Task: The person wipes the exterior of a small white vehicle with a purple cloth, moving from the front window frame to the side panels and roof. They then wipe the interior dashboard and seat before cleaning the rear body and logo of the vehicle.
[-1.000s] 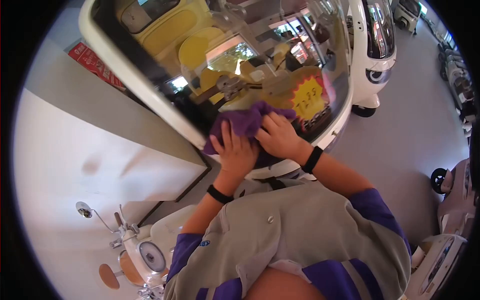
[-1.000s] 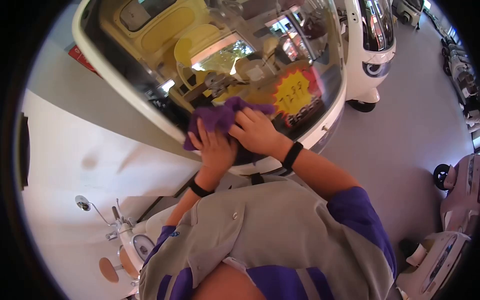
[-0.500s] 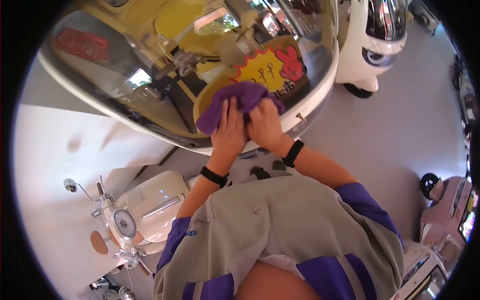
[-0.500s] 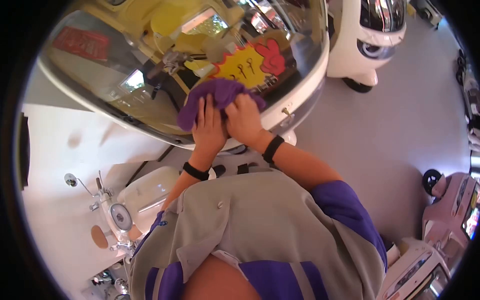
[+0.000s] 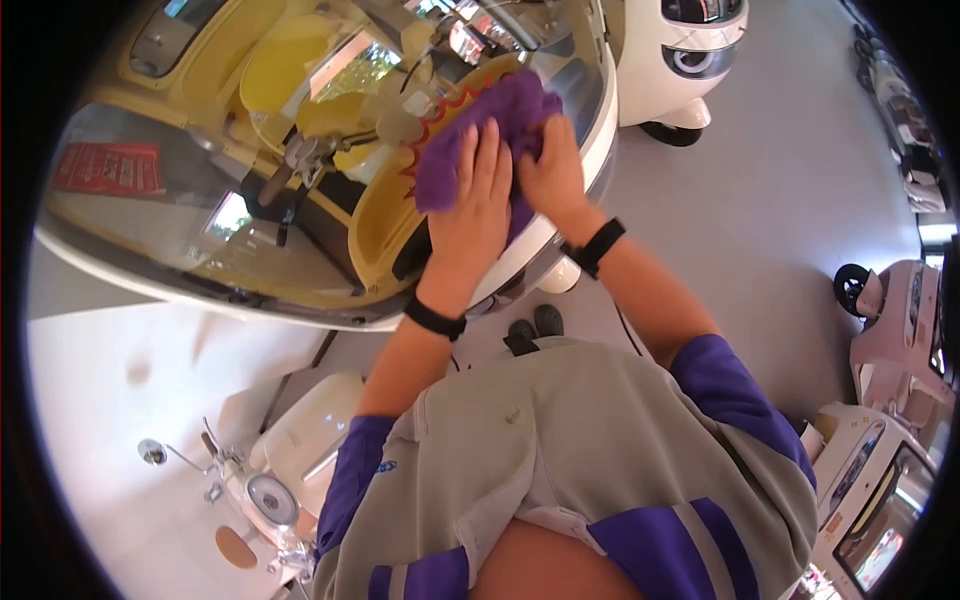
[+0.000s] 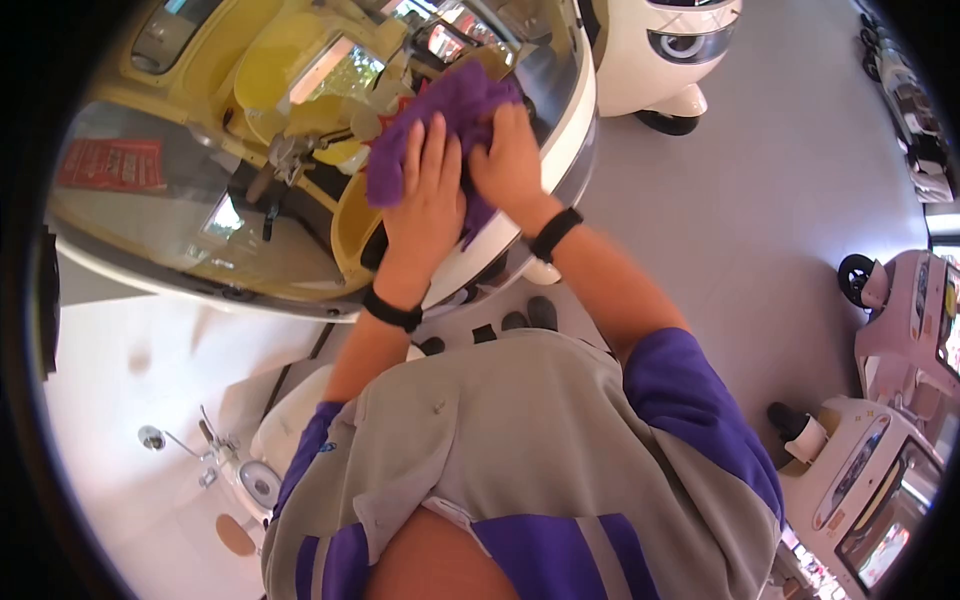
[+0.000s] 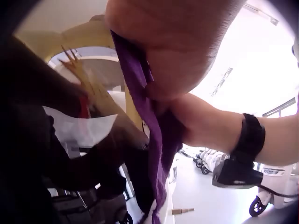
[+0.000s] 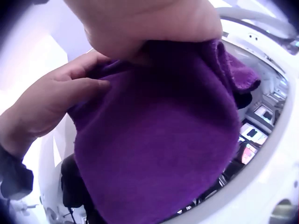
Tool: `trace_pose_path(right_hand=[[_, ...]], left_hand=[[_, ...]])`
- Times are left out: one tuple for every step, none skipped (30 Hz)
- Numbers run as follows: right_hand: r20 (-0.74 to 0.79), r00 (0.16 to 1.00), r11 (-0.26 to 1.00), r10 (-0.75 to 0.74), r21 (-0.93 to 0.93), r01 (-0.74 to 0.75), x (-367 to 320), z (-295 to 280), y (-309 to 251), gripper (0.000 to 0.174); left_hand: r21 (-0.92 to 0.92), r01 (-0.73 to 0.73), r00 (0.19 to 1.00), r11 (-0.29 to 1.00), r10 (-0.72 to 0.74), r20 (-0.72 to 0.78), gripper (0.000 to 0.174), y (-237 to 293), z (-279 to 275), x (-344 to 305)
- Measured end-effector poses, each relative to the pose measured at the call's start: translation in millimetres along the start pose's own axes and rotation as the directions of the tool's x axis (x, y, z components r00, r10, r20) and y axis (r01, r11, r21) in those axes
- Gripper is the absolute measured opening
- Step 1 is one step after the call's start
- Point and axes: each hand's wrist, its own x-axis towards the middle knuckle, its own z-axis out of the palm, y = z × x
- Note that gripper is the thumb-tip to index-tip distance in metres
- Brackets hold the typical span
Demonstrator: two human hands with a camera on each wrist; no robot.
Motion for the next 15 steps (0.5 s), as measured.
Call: trace_pose_path(right_hand=[[-0.021,1.000,1.000,-0.005,-0.019,0.005,-6.4,4.3,-1.1,0.054],[-0.031,0.991,0.992,-0.129,-0.012,0.129,-17.2,3.6,-9.7,0.063],[0.059,0.994,0.996,-0.090,-0.016,0.091,-34.4,1.6,-19.0,0.066],[0.123,0.991,0.998,-0.053,-0.029,0.057,-54.0,5.2,-19.5,0.068],[0.191,0.981,0.999,-0.022,-0.025,0.027,-66.2,3.7,-20.8,0.071],[0.161,0.986,0.999,-0.036,-0.026,0.041,-75.5,2.2,-20.5,0.061],[0.239,0.970,0.999,-0.041,-0.014,0.046,-69.7,-4.5,-18.7,0.059],[0.318,0.947,0.999,-0.047,0.004,0.048,-61.4,-12.9,-15.1,0.058],[0.397,0.917,0.999,-0.052,0.024,0.046,-51.2,-19.3,-8.7,0.056],[0.307,0.938,0.986,-0.158,0.002,0.165,-38.9,-20.6,0.1,0.050],[0.279,0.949,0.989,-0.144,0.008,0.148,-26.1,-24.1,8.6,0.046],[0.267,0.955,0.991,-0.129,-0.005,0.135,-12.5,-29.8,19.5,0.044],[0.257,0.960,0.993,-0.109,-0.017,0.117,2.3,-35.2,30.5,0.043],[0.188,0.974,0.992,-0.124,0.055,0.116,18.6,-40.2,41.0,0.036],[0.202,0.973,0.992,-0.115,0.082,0.100,34.0,-45.5,54.9,0.035]], left_hand=[[-0.027,-0.011,1.000,1.000,0.011,0.026,0.033,1.4,3.9,-11.6],[-0.058,-0.019,0.998,0.998,0.022,0.055,0.033,2.2,7.9,-27.2],[-0.091,-0.023,0.996,0.996,0.031,0.086,0.032,4.3,11.0,-44.6],[-0.145,-0.018,0.993,0.989,0.034,0.110,0.032,4.5,13.2,-63.4],[-0.194,-0.009,0.991,0.981,0.034,0.126,0.032,4.5,14.4,-79.0],[-0.193,-0.007,0.987,0.981,0.037,0.154,0.033,5.2,14.0,-91.8],[-0.185,-0.004,0.982,0.983,0.038,0.185,0.034,6.7,13.5,-97.7],[-0.162,0.008,0.980,0.987,0.024,0.196,0.036,11.2,12.3,-92.8],[-0.136,0.021,0.977,0.990,0.009,0.212,0.037,16.6,9.8,-85.0],[-0.106,0.030,0.973,0.994,-0.005,0.230,0.039,20.6,9.1,-73.8],[-0.052,0.023,0.966,0.998,-0.009,0.258,0.042,27.2,10.4,-58.2],[-0.057,0.038,0.964,0.998,-0.021,0.266,0.042,35.4,9.7,-37.2],[-0.062,0.052,0.960,0.997,-0.033,0.279,0.042,43.1,10.2,-14.9],[-0.083,0.057,0.964,0.995,-0.033,0.264,0.045,49.5,16.2,5.8],[-0.059,0.046,0.968,0.997,-0.030,0.249,0.044,53.9,26.9,23.8]])
